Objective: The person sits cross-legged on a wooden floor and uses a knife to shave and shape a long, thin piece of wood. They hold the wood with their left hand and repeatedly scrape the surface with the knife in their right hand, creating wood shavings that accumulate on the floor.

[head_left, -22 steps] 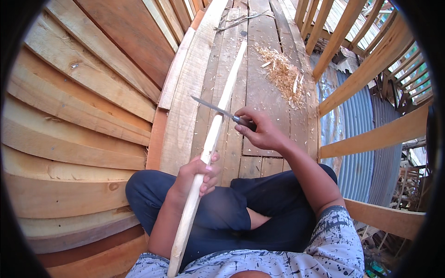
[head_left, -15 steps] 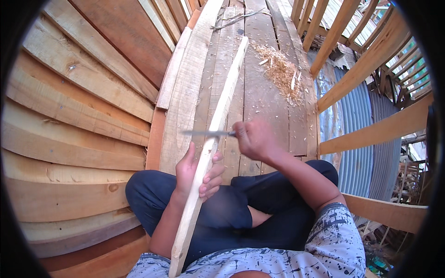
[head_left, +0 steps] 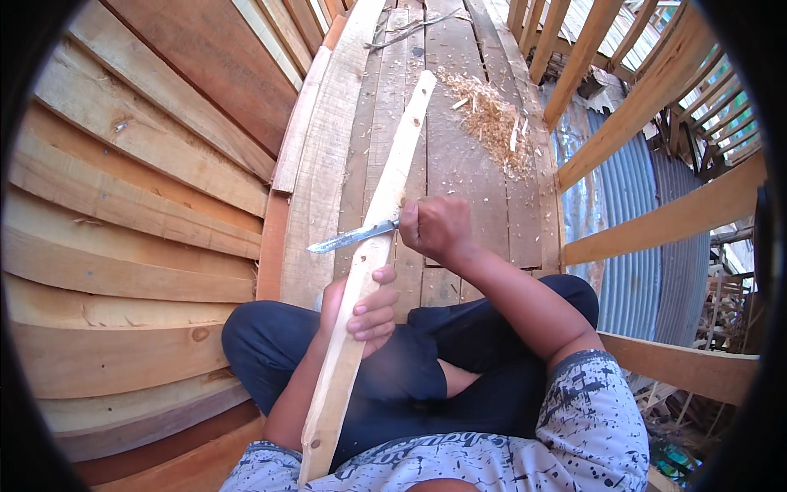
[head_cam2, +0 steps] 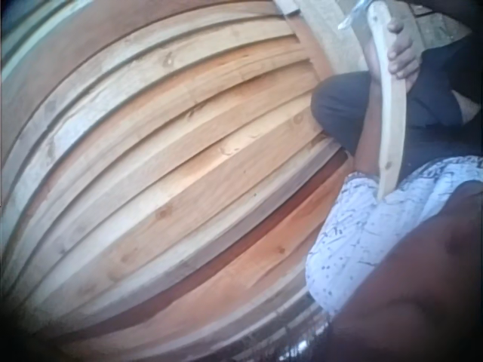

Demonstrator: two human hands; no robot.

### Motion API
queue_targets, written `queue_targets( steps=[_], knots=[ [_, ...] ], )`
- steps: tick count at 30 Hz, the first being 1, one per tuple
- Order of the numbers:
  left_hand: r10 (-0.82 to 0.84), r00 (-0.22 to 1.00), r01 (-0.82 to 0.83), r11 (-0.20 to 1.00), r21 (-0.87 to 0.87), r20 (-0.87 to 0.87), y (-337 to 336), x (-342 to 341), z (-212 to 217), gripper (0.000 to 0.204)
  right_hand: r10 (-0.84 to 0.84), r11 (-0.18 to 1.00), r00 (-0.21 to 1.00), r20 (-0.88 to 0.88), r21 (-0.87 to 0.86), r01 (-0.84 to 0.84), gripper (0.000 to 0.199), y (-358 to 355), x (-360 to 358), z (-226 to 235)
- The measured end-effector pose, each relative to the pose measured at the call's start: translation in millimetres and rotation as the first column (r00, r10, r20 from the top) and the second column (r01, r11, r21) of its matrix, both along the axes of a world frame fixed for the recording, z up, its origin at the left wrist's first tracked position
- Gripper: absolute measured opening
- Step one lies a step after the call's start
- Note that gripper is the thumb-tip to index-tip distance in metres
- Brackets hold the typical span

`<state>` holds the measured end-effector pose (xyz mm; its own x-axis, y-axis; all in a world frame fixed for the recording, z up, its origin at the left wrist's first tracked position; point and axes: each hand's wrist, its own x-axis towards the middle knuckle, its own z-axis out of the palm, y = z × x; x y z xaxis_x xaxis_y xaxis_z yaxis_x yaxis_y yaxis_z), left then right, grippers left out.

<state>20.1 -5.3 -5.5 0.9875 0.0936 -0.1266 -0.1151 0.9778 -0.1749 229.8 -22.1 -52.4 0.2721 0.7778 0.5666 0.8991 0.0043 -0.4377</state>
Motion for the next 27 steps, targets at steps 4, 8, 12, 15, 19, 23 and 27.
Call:
queue_targets(
  steps=[4, 8, 12, 15, 19, 23, 27],
  knots=[
    [-0.003, 1.000, 0.003, 1.000, 0.023, -0.004, 3.7, 2.1, -2.8, 0.018, -0.003, 0.999, 1.000, -0.013, 0.037, 0.004, 0.047, 8.4, 8.9, -7.5],
    [-0.001, 1.000, 0.002, 0.999, 0.051, -0.028, 5.7, 3.2, 0.3, 0.018, -0.015, 1.000, 1.000, -0.023, -0.017, 0.015, 0.049, 4.7, 10.3, 2.4],
    [0.031, 0.999, -0.032, 0.992, 0.120, 0.008, 10.9, -4.6, 1.2, 0.021, -0.083, 0.980, 0.995, -0.050, -0.187, 0.072, 0.051, -11.1, -26.4, 33.1],
    [0.021, 0.998, -0.014, 0.994, 0.109, -0.059, 4.4, -6.6, 5.6, 0.023, 0.028, 0.991, 1.000, -0.005, -0.127, -0.028, 0.053, -18.0, -30.2, 29.6],
    [0.027, 0.992, -0.006, 0.987, 0.160, -0.127, 8.9, -4.7, 1.6, 0.022, -0.106, 0.975, 0.994, -0.040, -0.201, 0.096, 0.048, -2.5, -8.7, 23.1],
    [0.027, 0.988, -0.001, 0.986, 0.169, -0.153, 4.0, -4.9, 8.9, 0.022, -0.037, 0.982, 0.998, 0.043, -0.184, 0.044, 0.048, -11.0, -20.6, 26.1],
    [0.012, 0.986, 0.016, 0.985, 0.170, -0.166, 12.0, -4.1, 2.8, 0.023, -0.150, 0.969, 0.986, -0.077, -0.209, 0.131, 0.050, -4.4, -23.5, 28.2]
  ],
)
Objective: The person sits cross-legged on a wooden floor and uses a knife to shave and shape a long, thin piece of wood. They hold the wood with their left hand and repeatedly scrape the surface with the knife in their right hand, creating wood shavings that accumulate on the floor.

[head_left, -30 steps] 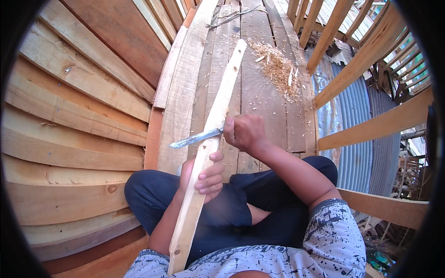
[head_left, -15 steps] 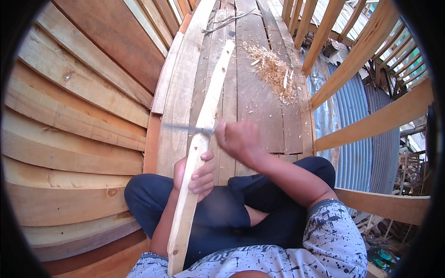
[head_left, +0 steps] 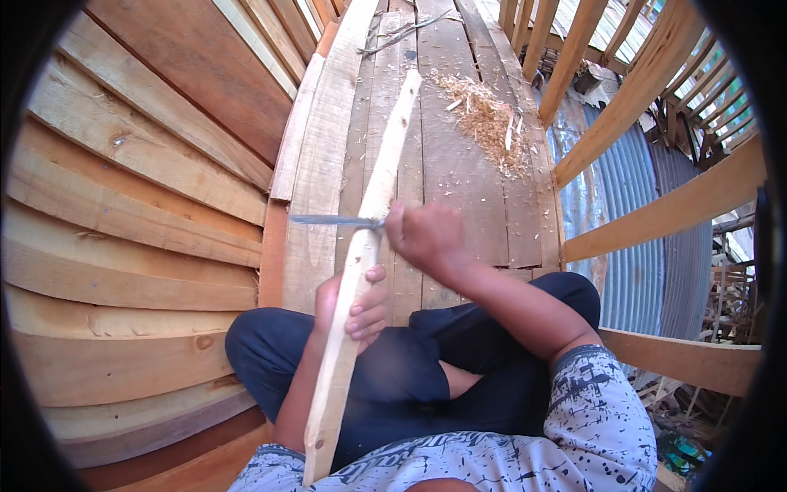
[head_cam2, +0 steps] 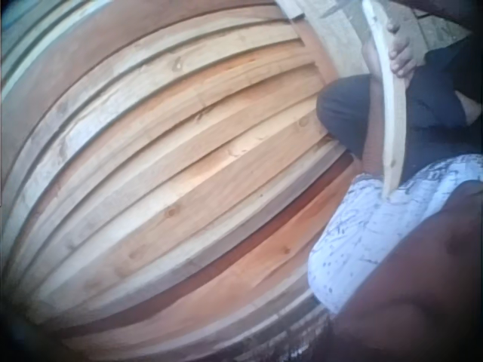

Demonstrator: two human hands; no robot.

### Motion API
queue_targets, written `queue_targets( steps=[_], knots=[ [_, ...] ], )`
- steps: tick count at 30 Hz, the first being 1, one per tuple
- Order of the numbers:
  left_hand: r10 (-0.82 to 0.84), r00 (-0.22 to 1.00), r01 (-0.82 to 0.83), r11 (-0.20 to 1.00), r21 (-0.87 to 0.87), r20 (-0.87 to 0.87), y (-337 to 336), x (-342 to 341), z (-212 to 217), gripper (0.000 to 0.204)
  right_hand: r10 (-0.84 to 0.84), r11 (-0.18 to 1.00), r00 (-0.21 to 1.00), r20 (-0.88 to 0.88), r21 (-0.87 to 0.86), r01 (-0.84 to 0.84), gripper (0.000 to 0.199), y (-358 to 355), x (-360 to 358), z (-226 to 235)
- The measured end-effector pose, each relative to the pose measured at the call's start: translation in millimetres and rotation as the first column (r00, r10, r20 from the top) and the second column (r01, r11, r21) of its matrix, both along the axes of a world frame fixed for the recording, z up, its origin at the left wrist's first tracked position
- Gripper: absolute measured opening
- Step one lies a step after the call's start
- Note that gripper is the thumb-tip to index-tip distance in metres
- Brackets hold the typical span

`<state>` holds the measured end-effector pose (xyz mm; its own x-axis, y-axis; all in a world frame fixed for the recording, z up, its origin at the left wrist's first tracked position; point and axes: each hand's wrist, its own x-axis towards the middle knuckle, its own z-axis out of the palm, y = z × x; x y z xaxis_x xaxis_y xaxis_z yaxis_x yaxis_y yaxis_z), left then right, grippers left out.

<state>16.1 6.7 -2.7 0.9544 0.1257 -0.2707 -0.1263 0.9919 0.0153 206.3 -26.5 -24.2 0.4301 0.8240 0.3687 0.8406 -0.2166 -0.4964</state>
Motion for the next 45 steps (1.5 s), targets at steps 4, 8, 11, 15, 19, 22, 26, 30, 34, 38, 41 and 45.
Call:
queue_targets(
  steps=[4, 8, 11, 15, 19, 22, 26, 30, 34, 38, 41, 45],
  knots=[
    [-0.014, 0.999, 0.014, 1.000, -0.006, -0.040, -7.0, -0.2, 3.1, 0.024, 0.151, 0.981, 0.987, 0.056, 0.115, -0.157, 0.050, -5.9, 1.1, -6.2],
    [-0.008, 1.000, 0.009, 1.000, 0.017, -0.020, 0.8, 0.6, 0.8, 0.028, 0.139, 0.986, 0.988, 0.065, 0.088, -0.144, 0.050, -6.6, -1.6, 2.2],
    [-0.004, 0.998, 0.006, 0.999, 0.038, -0.057, -2.8, -0.3, 5.0, 0.028, 0.203, 0.970, 0.975, 0.096, 0.115, -0.213, 0.053, -5.6, 8.8, -2.2],
    [-0.042, 0.995, 0.044, 0.999, 0.019, -0.089, 2.5, 0.3, -0.3, 0.028, 0.081, 0.983, 0.996, 0.030, 0.161, -0.085, 0.053, 9.0, 15.3, -18.9],
    [-0.036, 0.994, 0.044, 0.997, 0.067, -0.106, 2.1, -4.3, -0.7, 0.028, 0.153, 0.979, 0.985, 0.084, 0.122, -0.163, 0.052, -2.0, 8.4, -8.2],
    [-0.048, 0.985, 0.051, 0.999, 0.013, -0.165, 1.6, 1.7, -3.6, 0.029, 0.029, 0.988, 1.000, 0.009, 0.150, -0.030, 0.052, 17.0, 28.2, -16.0],
    [-0.035, 0.994, 0.046, 0.993, 0.108, -0.108, 1.6, -6.6, -3.0, 0.028, 0.227, 0.969, 0.970, 0.085, 0.076, -0.233, 0.050, -11.9, -7.5, 1.6],
    [-0.078, 0.980, 0.085, 0.996, 0.030, -0.184, -0.8, 5.9, -1.2, 0.032, 0.089, 0.977, 0.992, -0.094, 0.200, -0.068, 0.049, 15.3, 31.9, -23.0],
    [-0.070, 0.991, 0.085, 0.989, 0.121, -0.118, 3.5, -8.6, -4.5, 0.030, 0.240, 0.959, 0.965, 0.102, 0.126, -0.252, 0.051, -9.5, -7.3, 1.9],
    [-0.081, 0.975, 0.093, 0.994, 0.052, -0.205, -2.2, 6.1, -3.3, 0.029, -0.016, 0.991, 1.000, 0.011, 0.134, 0.015, 0.051, 19.6, 43.5, -26.1],
    [-0.045, 0.988, 0.067, 0.986, 0.151, -0.145, 7.2, -7.3, -7.1, 0.030, 0.049, 0.996, 0.987, 0.154, 0.066, -0.059, 0.051, -1.8, -4.1, 0.2],
    [-0.063, 0.982, 0.083, 0.991, 0.105, -0.178, -3.2, -7.0, 5.5, 0.028, 0.012, 0.997, 0.986, 0.168, 0.067, -0.024, 0.051, 17.3, 28.2, -39.5]
  ],
)
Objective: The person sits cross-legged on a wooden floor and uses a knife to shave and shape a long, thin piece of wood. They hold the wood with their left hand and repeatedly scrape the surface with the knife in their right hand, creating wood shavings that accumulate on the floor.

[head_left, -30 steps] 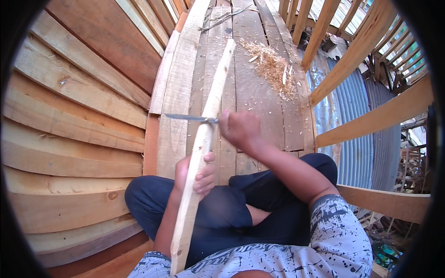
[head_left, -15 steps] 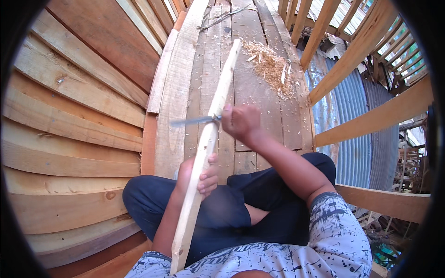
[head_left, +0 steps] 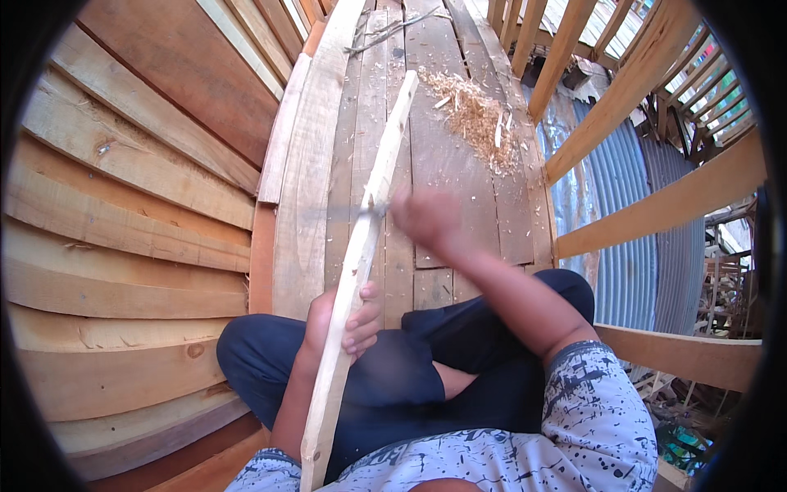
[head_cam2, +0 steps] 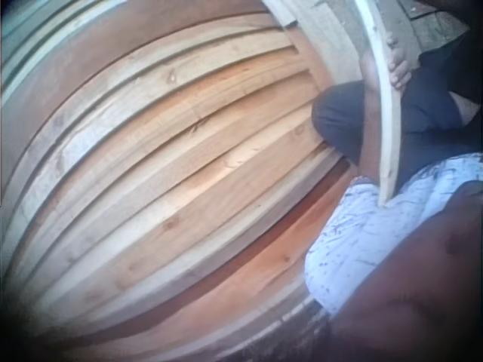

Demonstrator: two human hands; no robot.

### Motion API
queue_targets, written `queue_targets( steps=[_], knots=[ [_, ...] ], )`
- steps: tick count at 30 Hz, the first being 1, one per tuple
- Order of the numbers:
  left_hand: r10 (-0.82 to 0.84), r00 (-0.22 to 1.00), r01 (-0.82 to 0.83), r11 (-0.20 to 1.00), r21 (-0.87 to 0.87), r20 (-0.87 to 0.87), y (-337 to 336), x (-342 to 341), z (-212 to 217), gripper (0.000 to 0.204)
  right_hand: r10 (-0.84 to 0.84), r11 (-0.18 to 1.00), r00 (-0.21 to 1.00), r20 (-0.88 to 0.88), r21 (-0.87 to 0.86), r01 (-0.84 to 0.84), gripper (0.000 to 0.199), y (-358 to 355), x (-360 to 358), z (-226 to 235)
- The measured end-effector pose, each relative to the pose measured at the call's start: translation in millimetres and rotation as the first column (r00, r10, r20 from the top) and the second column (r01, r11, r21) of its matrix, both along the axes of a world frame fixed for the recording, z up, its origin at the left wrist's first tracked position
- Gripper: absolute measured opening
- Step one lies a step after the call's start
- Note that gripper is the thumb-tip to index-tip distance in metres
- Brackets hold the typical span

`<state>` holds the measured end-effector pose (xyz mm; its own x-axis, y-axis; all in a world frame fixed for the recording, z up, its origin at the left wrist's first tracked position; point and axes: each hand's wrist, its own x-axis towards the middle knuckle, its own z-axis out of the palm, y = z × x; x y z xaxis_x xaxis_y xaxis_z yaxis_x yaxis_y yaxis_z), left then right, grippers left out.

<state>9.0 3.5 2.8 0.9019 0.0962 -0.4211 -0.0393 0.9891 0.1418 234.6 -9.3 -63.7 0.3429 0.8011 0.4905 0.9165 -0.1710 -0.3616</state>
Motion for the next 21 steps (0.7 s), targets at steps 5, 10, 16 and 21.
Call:
queue_targets(
  steps=[5, 10, 16, 21],
  knots=[
    [0.015, 0.999, -0.016, 0.999, 0.032, 0.029, 12.6, -3.4, -11.0, 0.028, -0.003, 0.994, 0.997, -0.071, -0.111, -0.005, 0.045, -14.7, -25.0, 24.9],
    [-0.004, 0.999, 0.004, 1.000, 0.016, -0.037, 0.7, 0.2, -2.2, 0.030, 0.007, 1.000, 0.998, -0.066, -0.027, -0.008, 0.050, 2.3, 1.2, 9.6],
    [0.005, 0.999, -0.002, 0.998, 0.068, -0.034, 5.9, -5.3, -9.8, 0.030, 0.229, 0.962, 0.962, -0.150, -0.114, -0.247, 0.053, -28.0, -38.9, 47.8],
    [-0.064, 0.992, 0.082, 0.981, 0.177, -0.108, -2.6, 2.4, -7.2, 0.032, -0.227, 0.965, 0.972, -0.062, -0.148, 0.216, 0.044, 10.1, 58.0, -1.5]
  ],
)
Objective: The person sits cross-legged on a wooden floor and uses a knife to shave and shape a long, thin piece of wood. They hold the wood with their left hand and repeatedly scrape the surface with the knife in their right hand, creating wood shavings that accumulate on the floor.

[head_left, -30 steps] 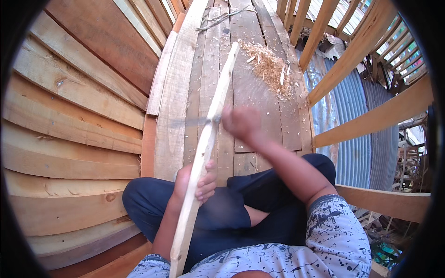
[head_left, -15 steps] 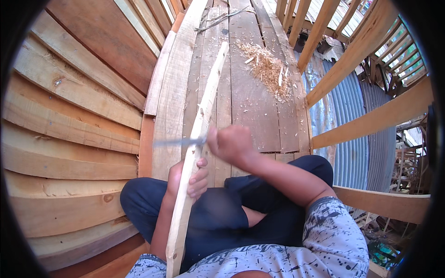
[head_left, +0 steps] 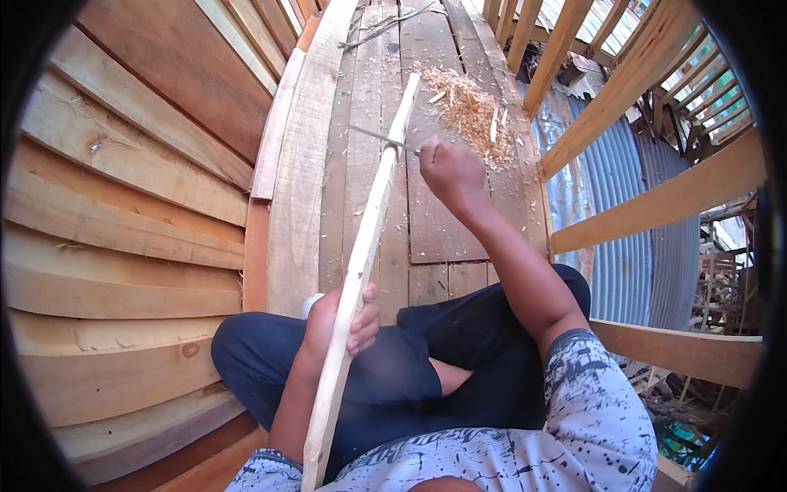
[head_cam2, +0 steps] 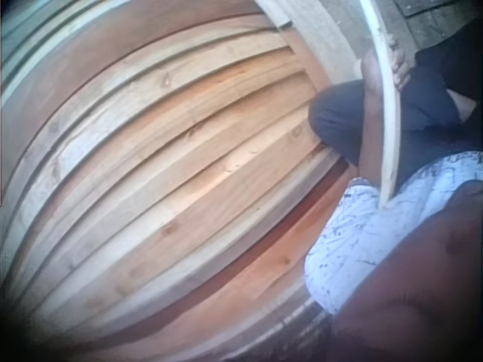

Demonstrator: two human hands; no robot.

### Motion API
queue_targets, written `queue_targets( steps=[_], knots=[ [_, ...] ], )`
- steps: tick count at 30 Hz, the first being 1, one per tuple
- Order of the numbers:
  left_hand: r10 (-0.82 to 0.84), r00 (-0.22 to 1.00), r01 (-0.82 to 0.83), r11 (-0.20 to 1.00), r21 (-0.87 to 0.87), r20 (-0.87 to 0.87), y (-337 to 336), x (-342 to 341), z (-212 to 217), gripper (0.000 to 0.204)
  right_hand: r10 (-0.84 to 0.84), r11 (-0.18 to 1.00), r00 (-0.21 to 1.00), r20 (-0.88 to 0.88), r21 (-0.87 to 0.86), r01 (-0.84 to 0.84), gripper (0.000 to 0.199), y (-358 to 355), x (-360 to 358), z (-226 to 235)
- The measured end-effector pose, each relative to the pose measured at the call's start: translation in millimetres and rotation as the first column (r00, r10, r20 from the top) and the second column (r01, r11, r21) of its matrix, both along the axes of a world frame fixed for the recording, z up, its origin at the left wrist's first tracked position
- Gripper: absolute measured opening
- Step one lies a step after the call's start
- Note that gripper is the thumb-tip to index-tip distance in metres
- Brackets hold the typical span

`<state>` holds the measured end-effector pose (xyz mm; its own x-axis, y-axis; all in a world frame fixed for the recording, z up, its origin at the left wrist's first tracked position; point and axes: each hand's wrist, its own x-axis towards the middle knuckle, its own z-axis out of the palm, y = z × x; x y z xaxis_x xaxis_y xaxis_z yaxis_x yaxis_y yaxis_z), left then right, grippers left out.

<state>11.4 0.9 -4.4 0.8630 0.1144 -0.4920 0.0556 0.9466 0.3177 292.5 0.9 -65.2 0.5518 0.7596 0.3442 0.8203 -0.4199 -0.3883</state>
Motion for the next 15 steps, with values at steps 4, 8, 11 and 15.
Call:
queue_targets(
  steps=[4, 8, 11, 15],
  knots=[
    [0.035, 0.999, -0.036, 0.999, -0.037, -0.021, 3.2, -3.9, -4.2, 0.030, 0.188, 0.982, 0.982, 0.018, -0.033, -0.188, 0.046, -22.3, -69.9, 26.2],
    [0.071, 0.997, -0.072, 0.997, -0.041, -0.039, 6.1, -6.4, 2.4, 0.029, 0.329, 0.944, 0.944, -0.003, 0.032, -0.329, 0.051, -24.3, -78.5, 31.0],
    [0.082, 0.997, -0.081, 0.986, -0.144, 0.001, 9.2, -4.9, -5.9, 0.028, 0.251, 0.966, 0.967, -0.051, 0.072, -0.248, 0.049, -4.6, -39.6, 7.7],
    [0.086, 0.996, -0.082, 0.989, -0.121, 0.027, 10.8, -12.5, -4.6, 0.028, 0.300, 0.953, 0.953, -0.030, -0.021, -0.301, 0.050, -25.8, -88.2, 33.3]
  ],
)
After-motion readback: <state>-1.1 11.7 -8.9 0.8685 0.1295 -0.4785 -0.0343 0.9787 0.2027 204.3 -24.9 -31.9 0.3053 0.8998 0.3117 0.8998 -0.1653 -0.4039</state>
